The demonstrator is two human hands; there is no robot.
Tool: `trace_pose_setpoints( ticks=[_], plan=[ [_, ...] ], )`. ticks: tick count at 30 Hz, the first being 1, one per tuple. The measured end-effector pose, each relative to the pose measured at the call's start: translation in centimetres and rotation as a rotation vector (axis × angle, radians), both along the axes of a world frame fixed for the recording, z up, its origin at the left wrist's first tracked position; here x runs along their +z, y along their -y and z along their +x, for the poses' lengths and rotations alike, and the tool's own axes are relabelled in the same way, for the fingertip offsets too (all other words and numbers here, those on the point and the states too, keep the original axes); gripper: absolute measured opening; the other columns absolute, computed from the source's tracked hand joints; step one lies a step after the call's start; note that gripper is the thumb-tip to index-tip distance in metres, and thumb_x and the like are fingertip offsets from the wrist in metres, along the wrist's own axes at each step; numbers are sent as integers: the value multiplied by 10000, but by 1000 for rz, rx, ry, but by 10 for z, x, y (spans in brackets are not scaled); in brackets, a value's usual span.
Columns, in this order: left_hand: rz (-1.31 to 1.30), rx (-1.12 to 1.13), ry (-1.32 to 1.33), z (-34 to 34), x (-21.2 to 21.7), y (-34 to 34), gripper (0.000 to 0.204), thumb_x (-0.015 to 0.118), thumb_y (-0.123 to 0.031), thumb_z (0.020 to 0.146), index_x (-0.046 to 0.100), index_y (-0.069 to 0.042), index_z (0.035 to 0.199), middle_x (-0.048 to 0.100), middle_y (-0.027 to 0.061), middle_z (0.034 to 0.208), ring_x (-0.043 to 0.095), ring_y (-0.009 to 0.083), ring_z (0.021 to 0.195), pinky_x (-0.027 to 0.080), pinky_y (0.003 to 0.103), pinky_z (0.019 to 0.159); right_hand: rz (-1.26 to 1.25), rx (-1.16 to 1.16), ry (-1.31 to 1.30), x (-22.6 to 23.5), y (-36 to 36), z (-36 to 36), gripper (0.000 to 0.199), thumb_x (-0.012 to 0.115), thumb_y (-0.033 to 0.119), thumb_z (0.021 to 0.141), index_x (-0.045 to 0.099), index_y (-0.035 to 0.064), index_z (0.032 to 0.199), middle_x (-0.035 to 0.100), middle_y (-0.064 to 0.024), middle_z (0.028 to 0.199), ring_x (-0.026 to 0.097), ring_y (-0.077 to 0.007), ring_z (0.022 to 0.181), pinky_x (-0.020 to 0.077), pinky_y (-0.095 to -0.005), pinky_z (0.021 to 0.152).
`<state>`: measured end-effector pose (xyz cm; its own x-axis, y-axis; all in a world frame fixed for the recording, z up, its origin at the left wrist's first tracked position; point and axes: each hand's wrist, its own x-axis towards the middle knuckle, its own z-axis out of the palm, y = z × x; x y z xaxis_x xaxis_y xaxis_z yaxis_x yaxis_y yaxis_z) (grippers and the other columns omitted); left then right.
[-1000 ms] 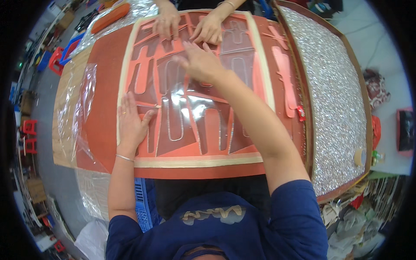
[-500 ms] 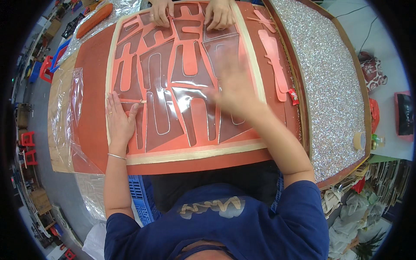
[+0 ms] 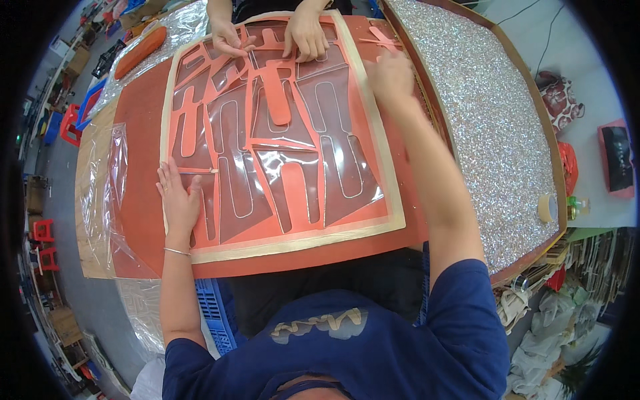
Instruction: Applying and smoothing plastic film over shoe component cutouts on a workstation.
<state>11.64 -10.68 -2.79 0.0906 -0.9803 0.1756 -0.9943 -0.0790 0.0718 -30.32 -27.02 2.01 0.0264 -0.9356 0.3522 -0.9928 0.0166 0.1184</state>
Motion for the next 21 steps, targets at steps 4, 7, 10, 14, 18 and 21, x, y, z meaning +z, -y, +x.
trace_pose_setpoints(
  ticks=[4, 7, 10, 14, 18, 21],
  plan=[
    [-192, 54, -951, 29, 9, -3, 608, 456, -385, 963, 336, 29, 1392, 319, 248, 1439, 287, 314, 1361, 239, 389, 1106, 176, -320, 202, -30, 34, -60, 611, 661, 492, 788, 579, -37, 1083, 598, -264, 1099, 586, -405, 1037, 473, -463, 889],
    [-111, 124, -1235, 24, 36, -20, 527, 506, -312, 955, 411, 31, 1343, 421, 223, 1380, 390, 268, 1303, 328, 363, 1057, 268, -308, 261, -35, 51, -73, 596, 672, 500, 780, 597, -23, 1056, 630, -227, 1052, 595, -374, 1034, 475, -460, 883],
    [-38, -112, -822, -12, 46, -41, 464, 606, -250, 902, 504, 41, 1248, 507, 187, 1306, 482, 245, 1214, 378, 358, 1012, 115, -196, 99, -20, 41, -61, 408, 678, 376, 795, 631, 1, 950, 665, -166, 968, 605, -348, 1013, 474, -458, 869],
    [357, -348, -1065, -108, 63, -40, 519, 624, -305, 888, 502, 55, 1242, 507, 191, 1292, 553, 233, 1114, 477, 326, 866, -100, 152, -172, 29, 17, -48, 209, 605, 152, 813, 638, -23, 924, 673, -136, 933, 640, -348, 829, 484, -461, 759],
    [671, -145, -1751, -201, 69, -14, 574, 580, -345, 911, 440, 71, 1280, 542, 204, 1182, 640, 194, 893, 552, 303, 661, 319, 352, 1126, 63, -33, 31, 441, 595, 70, 852, 498, 12, 1279, 627, -51, 810, 584, -123, 653, 471, -285, 556],
    [870, -212, -1828, -242, 55, 1, 559, 541, -373, 927, 427, 59, 1264, 574, 196, 1094, 658, 200, 790, 569, 308, 578, 358, 353, 1412, 30, -50, 29, 559, 591, 51, 867, 371, 41, 1380, 609, -44, 853, 550, -59, 673, 430, -199, 516]
  ],
)
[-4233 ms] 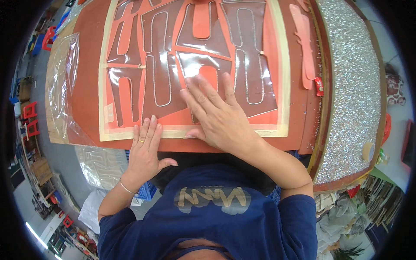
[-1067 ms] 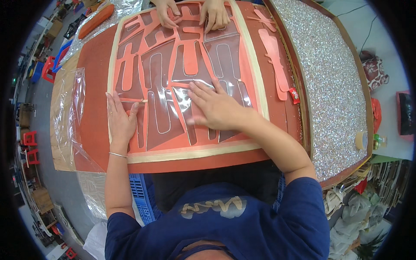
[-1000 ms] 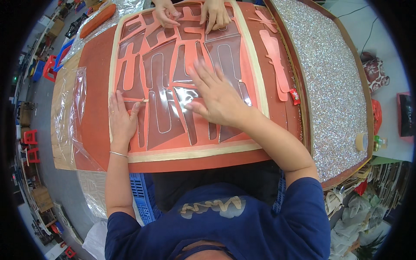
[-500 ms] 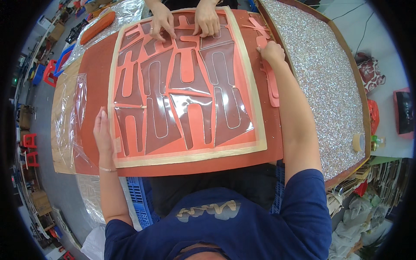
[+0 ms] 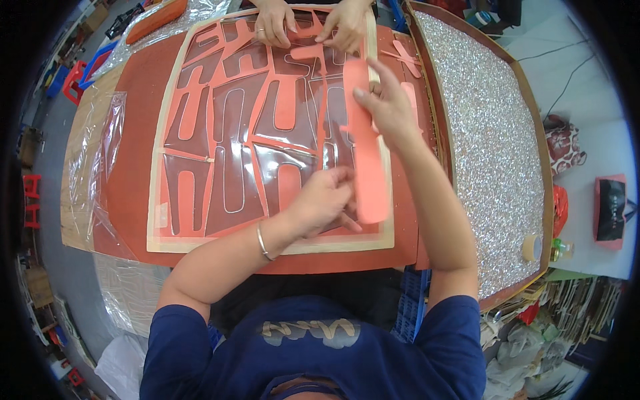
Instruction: Applying and smoothing plastic film over shoe component cutouts on a workstation.
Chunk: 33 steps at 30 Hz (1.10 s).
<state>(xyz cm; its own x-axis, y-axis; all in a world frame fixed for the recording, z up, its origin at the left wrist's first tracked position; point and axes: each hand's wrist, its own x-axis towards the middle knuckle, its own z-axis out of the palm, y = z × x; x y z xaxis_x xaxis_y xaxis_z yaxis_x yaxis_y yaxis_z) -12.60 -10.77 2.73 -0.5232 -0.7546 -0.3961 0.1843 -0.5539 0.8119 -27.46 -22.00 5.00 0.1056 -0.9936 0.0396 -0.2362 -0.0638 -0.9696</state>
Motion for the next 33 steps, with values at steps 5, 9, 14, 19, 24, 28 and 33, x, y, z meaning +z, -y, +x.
trace_pose_setpoints(
  ticks=[5, 9, 14, 19, 24, 28, 33],
  plan=[
    [457, 123, -448, 6, 13, 7, 398, 499, -303, 953, 490, 41, 1153, 642, 162, 875, 670, 244, 659, 574, 310, 478, 100, -78, 207, -30, 5, -1, 654, 576, 11, 859, 266, 54, 1433, 557, -18, 819, 503, -53, 647, 400, -188, 501],
    [68, -38, 1, -4, -10, -1, 462, 397, -379, 986, 500, 56, 1104, 643, 202, 916, 666, 244, 636, 569, 323, 464, 103, -44, 209, -54, 10, 0, 605, 578, 15, 862, 308, 12, 1403, 526, -9, 838, 506, -56, 669, 415, -193, 523],
    [115, -177, 167, -9, -9, -4, 449, 342, -364, 1002, 432, 70, 1074, 634, 206, 869, 641, 228, 562, 553, 303, 446, 267, 1, -25, -41, 49, -21, 263, 655, 109, 856, 562, 30, 1090, 596, 17, 765, 505, -52, 596, 410, -203, 526],
    [160, -29, 12, -10, -20, -12, 454, 384, -398, 987, 401, 49, 1066, 578, 140, 751, 622, 201, 535, 539, 293, 424, 398, 86, 13, -42, 68, -18, 140, 645, 157, 870, 578, 42, 914, 558, 22, 682, 513, -58, 541, 437, -200, 462],
    [62, 100, 127, 0, -7, -14, 479, 519, -392, 943, 378, 40, 1095, 493, 56, 650, 561, 134, 496, 456, 255, 404, 462, 196, 45, -12, 54, -19, 174, 616, 205, 891, 565, 46, 845, 531, 11, 645, 511, -79, 520, 415, -208, 424],
    [-569, 309, 433, 7, -12, -13, 463, 573, -392, 919, 403, 19, 1045, 433, 15, 586, 438, 82, 474, 347, 256, 431, 475, 291, 74, 6, 57, -34, 202, 605, 226, 897, 559, 50, 809, 525, 5, 633, 508, -94, 506, 409, -219, 428],
    [-375, -62, 484, 6, -19, -7, 418, 554, -379, 930, 478, 22, 845, 451, 36, 554, 410, 82, 475, 331, 267, 444, 546, 339, 155, -11, 61, -31, 215, 604, 231, 897, 550, 57, 783, 553, -11, 645, 538, -92, 501, 416, -212, 408]
  ],
)
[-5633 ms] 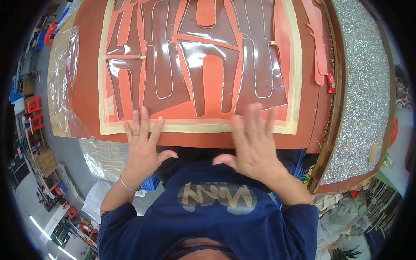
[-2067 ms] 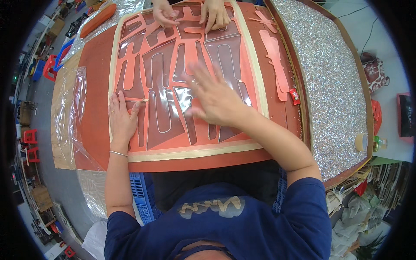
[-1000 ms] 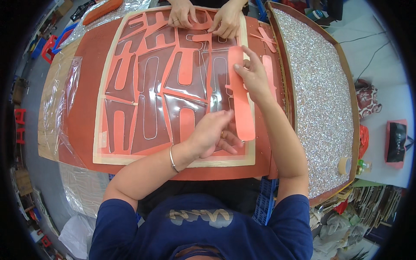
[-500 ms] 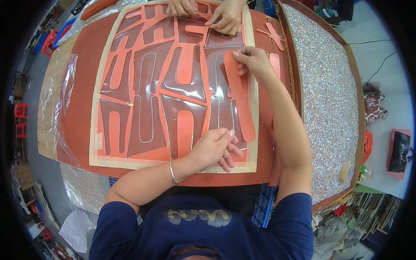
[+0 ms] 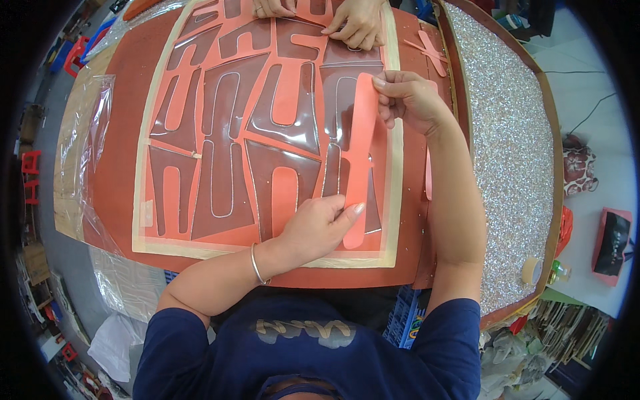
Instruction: Applying and smoothing plastic film over shoe component cutouts on a workstation.
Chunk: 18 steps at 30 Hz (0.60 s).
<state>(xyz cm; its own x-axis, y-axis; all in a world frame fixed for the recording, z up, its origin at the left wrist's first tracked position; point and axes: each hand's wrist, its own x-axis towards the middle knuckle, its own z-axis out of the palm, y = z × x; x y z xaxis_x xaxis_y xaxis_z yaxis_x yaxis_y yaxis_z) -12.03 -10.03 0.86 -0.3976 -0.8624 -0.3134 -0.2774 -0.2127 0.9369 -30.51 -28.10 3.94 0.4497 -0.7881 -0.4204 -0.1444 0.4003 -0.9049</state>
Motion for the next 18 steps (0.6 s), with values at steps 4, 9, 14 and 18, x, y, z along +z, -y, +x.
trace_pose_setpoints(
  ticks=[4, 9, 14, 18],
  plan=[
    [194, -32, -75, 0, 7, 5, 395, 480, -325, 959, 499, 24, 774, 531, 61, 567, 486, 110, 441, 398, 263, 395, -156, -114, -245, -16, 4, 12, 224, 611, 247, 899, 543, 59, 799, 538, 15, 616, 547, -81, 477, 442, -207, 400],
    [425, -44, -157, 4, 13, 9, 384, 400, -281, 985, 504, 50, 821, 608, 119, 635, 576, 158, 446, 483, 282, 364, -254, -140, -476, -29, 22, 20, 233, 681, 239, 852, 603, 22, 881, 569, -4, 629, 542, -84, 477, 445, -212, 407],
    [518, -45, -156, 5, 13, 12, 397, 360, -261, 996, 499, 87, 864, 629, 167, 700, 594, 175, 471, 508, 284, 392, -336, -83, -620, -29, 25, 27, 234, 688, 236, 846, 625, 12, 868, 556, -11, 595, 513, -74, 456, 422, -217, 392],
    [547, -73, -179, 2, 7, 10, 407, 353, -261, 997, 497, 105, 894, 630, 182, 719, 604, 181, 493, 524, 287, 414, -360, -97, -669, -36, 28, 26, 262, 701, 253, 832, 635, 2, 865, 554, -29, 581, 498, -85, 430, 410, -230, 389]
  ],
)
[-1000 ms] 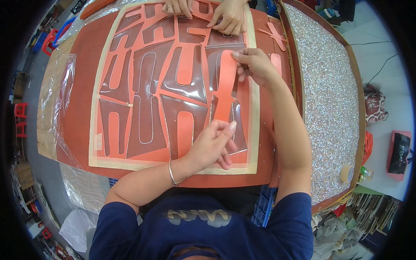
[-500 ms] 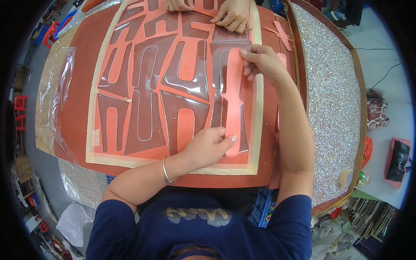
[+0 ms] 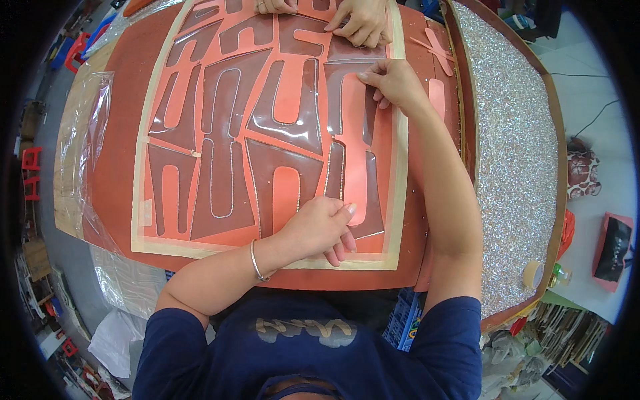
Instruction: Applying and smoothing plastic film over shoe component cutouts on a workstation.
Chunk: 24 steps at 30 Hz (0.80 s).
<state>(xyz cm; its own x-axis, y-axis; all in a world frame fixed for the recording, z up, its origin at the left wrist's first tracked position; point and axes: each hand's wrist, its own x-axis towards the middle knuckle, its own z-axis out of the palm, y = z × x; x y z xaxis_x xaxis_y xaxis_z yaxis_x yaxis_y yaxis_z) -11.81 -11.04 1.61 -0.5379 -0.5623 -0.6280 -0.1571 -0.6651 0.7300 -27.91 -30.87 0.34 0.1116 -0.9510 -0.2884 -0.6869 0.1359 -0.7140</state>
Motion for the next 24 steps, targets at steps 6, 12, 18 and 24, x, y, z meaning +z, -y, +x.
trace_pose_setpoints(
  ticks=[6, 12, 18, 24],
  plan=[
    [25, 0, 3, -1, -2, 0, 417, 349, -258, 998, 492, 126, 923, 630, 192, 739, 611, 195, 511, 541, 295, 437, -44, 4, -35, -1, -3, 3, 291, 711, 275, 822, 633, -4, 858, 559, -45, 581, 501, -102, 423, 408, -250, 390],
    [20, 1, -7, -2, -5, 0, 415, 347, -253, 1000, 485, 134, 943, 630, 204, 755, 619, 206, 527, 545, 300, 446, -102, 21, -140, 3, -9, 10, 277, 706, 288, 824, 641, 23, 874, 541, -24, 567, 509, -92, 457, 416, -253, 410],
    [33, -2, -5, -4, -3, 1, 427, 344, -249, 1000, 482, 155, 991, 630, 209, 756, 626, 211, 533, 544, 300, 445, -539, 155, -291, -18, -9, 4, 286, 713, 250, 804, 620, -11, 874, 605, -104, 781, 587, -238, 689, 479, -372, 621],
    [54, 1, -5, -4, -3, 0, 433, 343, -249, 1002, 481, 161, 1018, 626, 204, 744, 618, 204, 514, 537, 291, 434, -752, 509, -294, 0, -56, 3, 130, 655, 86, 789, 626, -2, 880, 609, -100, 925, 579, -280, 920, 459, -389, 775]
  ],
)
